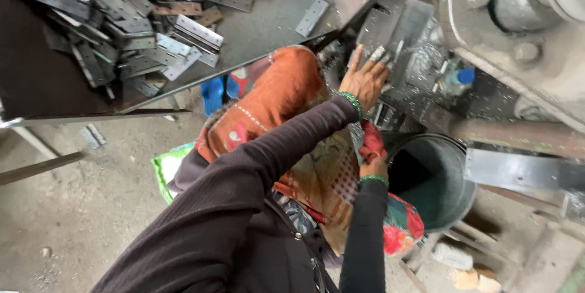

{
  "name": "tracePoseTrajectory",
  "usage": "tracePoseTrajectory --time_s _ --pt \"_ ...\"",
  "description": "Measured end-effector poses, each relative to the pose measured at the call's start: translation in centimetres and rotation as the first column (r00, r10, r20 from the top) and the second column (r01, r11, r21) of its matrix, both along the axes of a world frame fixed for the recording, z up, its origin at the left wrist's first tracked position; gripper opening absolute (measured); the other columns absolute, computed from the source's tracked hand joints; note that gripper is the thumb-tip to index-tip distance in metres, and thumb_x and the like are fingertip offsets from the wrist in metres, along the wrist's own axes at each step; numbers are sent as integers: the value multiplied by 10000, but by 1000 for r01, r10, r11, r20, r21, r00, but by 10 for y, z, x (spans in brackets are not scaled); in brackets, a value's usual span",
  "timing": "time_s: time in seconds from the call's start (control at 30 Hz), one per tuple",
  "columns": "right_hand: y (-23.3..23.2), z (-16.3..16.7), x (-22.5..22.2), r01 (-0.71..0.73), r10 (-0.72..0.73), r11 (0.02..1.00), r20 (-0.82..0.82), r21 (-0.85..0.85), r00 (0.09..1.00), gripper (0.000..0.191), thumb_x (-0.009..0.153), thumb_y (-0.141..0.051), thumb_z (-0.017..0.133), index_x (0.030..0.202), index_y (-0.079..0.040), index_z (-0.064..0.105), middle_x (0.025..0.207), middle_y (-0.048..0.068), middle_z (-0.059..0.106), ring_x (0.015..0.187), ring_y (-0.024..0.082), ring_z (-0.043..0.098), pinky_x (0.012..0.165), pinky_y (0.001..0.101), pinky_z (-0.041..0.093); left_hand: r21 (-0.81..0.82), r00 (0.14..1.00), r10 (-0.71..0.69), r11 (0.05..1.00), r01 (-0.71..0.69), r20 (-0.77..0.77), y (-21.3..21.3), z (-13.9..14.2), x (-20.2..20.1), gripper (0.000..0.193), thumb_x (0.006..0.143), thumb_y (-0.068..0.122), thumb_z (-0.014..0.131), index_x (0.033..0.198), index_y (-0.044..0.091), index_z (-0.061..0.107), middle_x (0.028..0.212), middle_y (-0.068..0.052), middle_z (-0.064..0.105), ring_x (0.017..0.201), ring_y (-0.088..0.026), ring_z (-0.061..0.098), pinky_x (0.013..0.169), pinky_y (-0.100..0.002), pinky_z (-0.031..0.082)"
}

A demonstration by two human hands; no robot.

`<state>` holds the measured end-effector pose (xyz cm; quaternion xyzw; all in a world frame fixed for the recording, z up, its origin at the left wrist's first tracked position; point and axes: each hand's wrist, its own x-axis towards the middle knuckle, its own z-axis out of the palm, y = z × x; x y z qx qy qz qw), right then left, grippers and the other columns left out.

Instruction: The person sits on the floor at a bench grinding machine and processes small flat metal pieces, picking pieces from a large bin, holding each against the machine to grind its edge, and moving finished pieces aside while metal shavings collect around the work area.

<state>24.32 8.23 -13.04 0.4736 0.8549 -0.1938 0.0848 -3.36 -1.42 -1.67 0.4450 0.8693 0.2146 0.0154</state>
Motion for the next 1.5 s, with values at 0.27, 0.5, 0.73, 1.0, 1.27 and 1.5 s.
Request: tracePoseTrajectory --time_s 0.27,0.5,0.73,1.0,1.27,1.5 --pt "9 9 1 -147 149 988 47 -39 988 728 837 -273 691 1427 -4 359 1110 312 688 1035 507 653 895 574 512 63 997 21 998 -16 -75 4 -3 0 483 932 200 511 1398 102 594 1553 -96 478 1502 -247 358 1240 -637 36" --pt "2 7 -2 -82 76 996 155 27 985 631 869 -263 661 1387 -6 409 1085 325 701 1034 511 667 898 592 517 81 999 13 997 -9 -39 1 -8 3 443 967 200 505 1385 95 610 1551 -84 488 1495 -248 369 1258 -642 36" --pt "-3 2 -7 -22 19 999 89 29 996 774 835 -248 663 1489 -5 328 1059 342 695 1000 526 663 881 596 517 72 1000 -23 997 23 -2 4 -9 3 490 936 209 500 1401 87 592 1534 -91 478 1469 -246 370 1232 -658 19" --pt "13 9 1 -124 106 991 283 43 953 614 859 -253 675 1408 -93 453 1203 314 663 1030 485 668 880 563 535 91 1000 10 996 -8 -19 4 -7 0 463 943 191 513 1387 100 610 1565 -85 473 1497 -251 370 1256 -638 34" --pt "1 0 5 -288 289 956 -35 51 957 436 902 -218 669 1322 -333 678 1373 225 676 1096 424 692 922 515 559 48 995 69 997 -66 -71 9 8 7 482 893 245 593 1346 83 623 1475 -118 535 1453 -287 394 1224 -679 41" --pt "11 10 -1 -21 27 999 175 -36 984 845 824 -285 708 1542 -102 302 1163 299 668 1084 488 644 955 536 505 100 995 95 990 -94 -6 11 22 4 554 854 297 667 1336 25 631 1388 -109 598 1402 -284 449 1255 -677 51"
